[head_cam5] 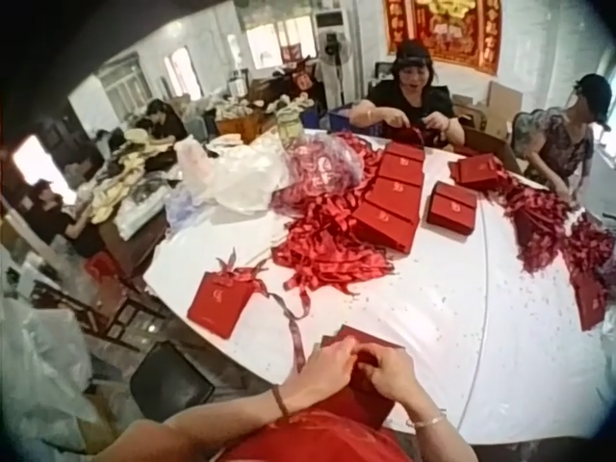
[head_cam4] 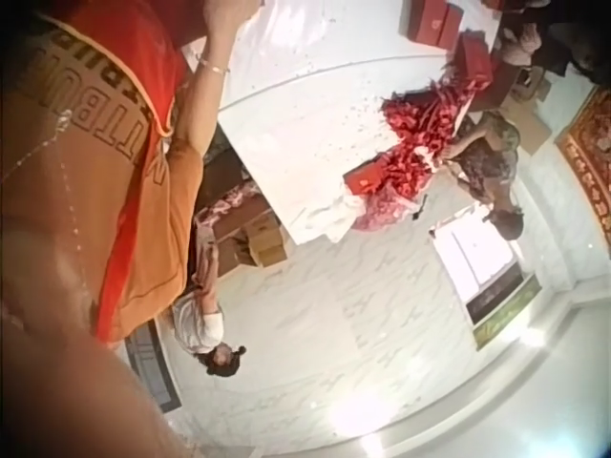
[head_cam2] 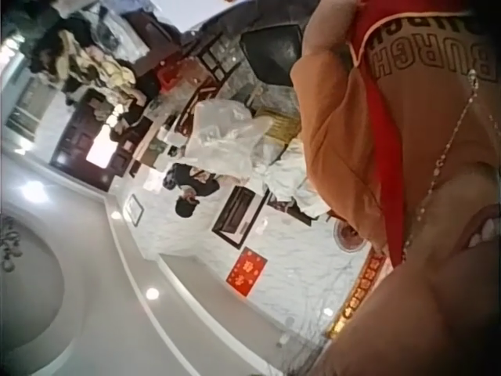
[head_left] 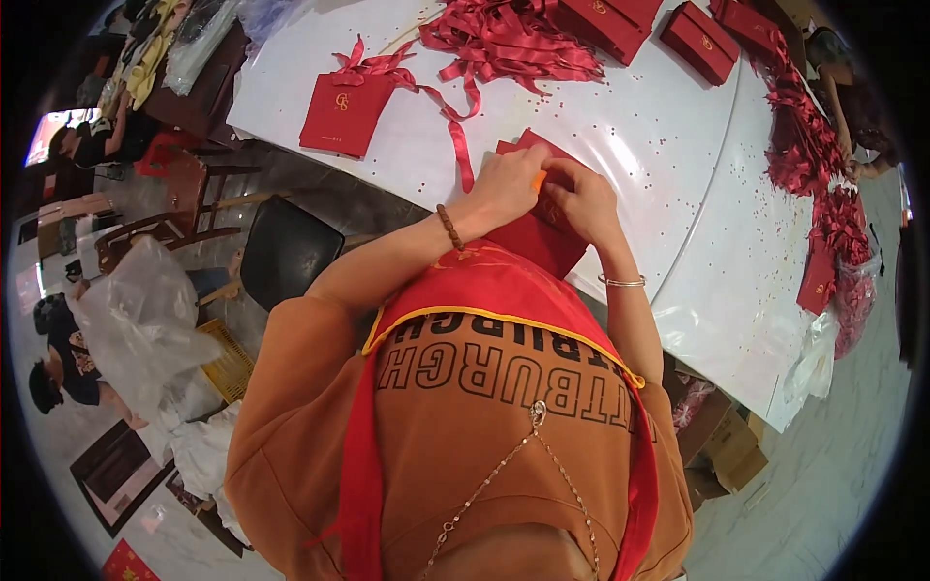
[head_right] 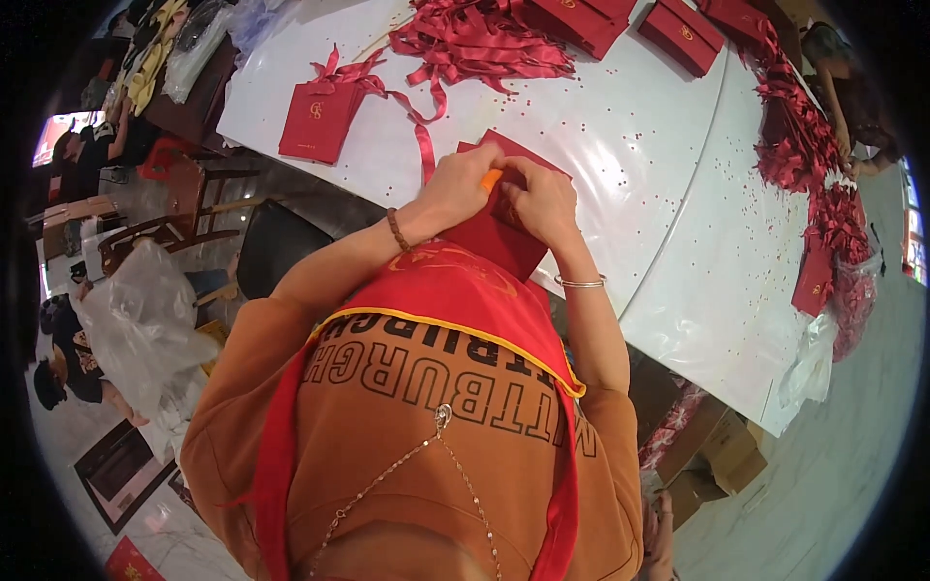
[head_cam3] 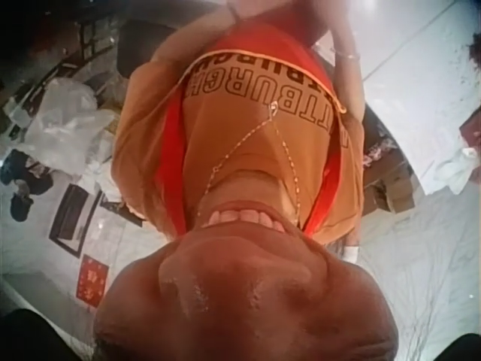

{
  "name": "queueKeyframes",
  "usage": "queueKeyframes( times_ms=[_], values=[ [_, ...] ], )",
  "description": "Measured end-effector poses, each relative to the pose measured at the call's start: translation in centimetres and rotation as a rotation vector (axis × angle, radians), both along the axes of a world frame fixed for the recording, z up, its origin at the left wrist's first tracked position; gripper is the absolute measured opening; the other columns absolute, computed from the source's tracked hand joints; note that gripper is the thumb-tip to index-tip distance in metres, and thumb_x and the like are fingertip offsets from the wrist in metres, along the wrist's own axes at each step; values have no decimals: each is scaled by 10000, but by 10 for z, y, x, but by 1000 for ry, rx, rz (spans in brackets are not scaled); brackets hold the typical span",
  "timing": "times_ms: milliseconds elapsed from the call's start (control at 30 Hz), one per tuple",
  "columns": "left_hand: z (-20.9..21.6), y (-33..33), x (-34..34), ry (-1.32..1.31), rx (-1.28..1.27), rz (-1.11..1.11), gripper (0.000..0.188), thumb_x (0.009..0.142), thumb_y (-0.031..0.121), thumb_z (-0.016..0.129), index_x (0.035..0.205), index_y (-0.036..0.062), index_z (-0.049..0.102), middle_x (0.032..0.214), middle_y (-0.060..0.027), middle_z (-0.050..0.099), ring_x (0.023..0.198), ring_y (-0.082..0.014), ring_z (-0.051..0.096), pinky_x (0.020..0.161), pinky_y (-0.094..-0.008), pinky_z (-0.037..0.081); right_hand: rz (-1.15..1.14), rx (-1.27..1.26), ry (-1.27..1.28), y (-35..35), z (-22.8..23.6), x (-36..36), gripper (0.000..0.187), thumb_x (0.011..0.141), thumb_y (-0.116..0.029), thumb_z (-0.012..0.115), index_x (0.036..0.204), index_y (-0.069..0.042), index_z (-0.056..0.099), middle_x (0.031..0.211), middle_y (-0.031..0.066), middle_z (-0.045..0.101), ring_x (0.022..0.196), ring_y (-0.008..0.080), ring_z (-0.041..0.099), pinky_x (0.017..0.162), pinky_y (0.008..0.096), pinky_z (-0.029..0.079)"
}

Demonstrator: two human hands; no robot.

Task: Tying ribbons and finishing the assembly of red paper gift bags at a work table.

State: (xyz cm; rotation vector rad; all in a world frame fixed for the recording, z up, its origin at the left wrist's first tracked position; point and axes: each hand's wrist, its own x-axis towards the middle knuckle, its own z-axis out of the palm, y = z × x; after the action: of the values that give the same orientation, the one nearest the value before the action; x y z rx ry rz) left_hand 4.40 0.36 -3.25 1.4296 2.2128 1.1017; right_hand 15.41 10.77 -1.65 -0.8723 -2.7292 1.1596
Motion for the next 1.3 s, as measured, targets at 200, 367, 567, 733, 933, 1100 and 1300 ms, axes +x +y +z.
queueKeyframes(
  times_ms=[200,367,567,733,933,1100,1300],
  values=[
    [19,1,-22,-301,-195,-109,188,741,132,642,858,25,540,665,-105,612,615,-219,604,535,-323,443,-19,-192,51,-1,8,3,270,753,-154,621,1000,-52,581,910,118,644,878,258,605,763,329,456],
    [29,13,-47,217,-305,-193,320,775,419,578,771,108,652,980,-51,601,904,-241,532,743,-390,408,45,320,32,-9,13,10,240,751,-270,644,921,-106,598,763,64,636,767,220,596,732,351,387],
    [22,49,-82,-298,-746,-774,214,773,222,562,751,18,626,995,-68,589,844,-176,500,772,-282,371,102,266,171,-13,15,12,226,759,-318,639,899,-141,618,638,37,568,646,196,535,734,329,337],
    [27,68,-80,-477,-906,-903,180,720,143,594,665,-26,567,838,-35,599,725,-104,461,663,-253,376,127,267,185,-14,17,10,212,763,-309,639,898,-146,631,640,32,567,629,184,519,733,310,316],
    [12,77,-71,-268,-789,-650,195,728,180,577,744,-9,622,631,4,567,589,-105,479,551,-266,382,221,202,247,-11,15,6,181,766,-265,626,916,-164,641,656,30,598,676,186,537,742,346,302],
    [-23,55,-109,-199,-206,-100,294,815,320,556,893,45,625,700,-56,574,595,-136,526,551,-294,418,58,71,84,0,0,3,220,789,-303,597,950,-157,632,724,44,641,698,208,589,731,355,333],
    [-48,-19,-150,101,-676,272,477,820,488,472,901,44,626,899,-186,624,853,-332,597,716,-405,458,-13,64,-8,11,-23,0,328,741,-323,655,998,-120,633,824,93,653,734,230,622,661,327,470]
  ],
)
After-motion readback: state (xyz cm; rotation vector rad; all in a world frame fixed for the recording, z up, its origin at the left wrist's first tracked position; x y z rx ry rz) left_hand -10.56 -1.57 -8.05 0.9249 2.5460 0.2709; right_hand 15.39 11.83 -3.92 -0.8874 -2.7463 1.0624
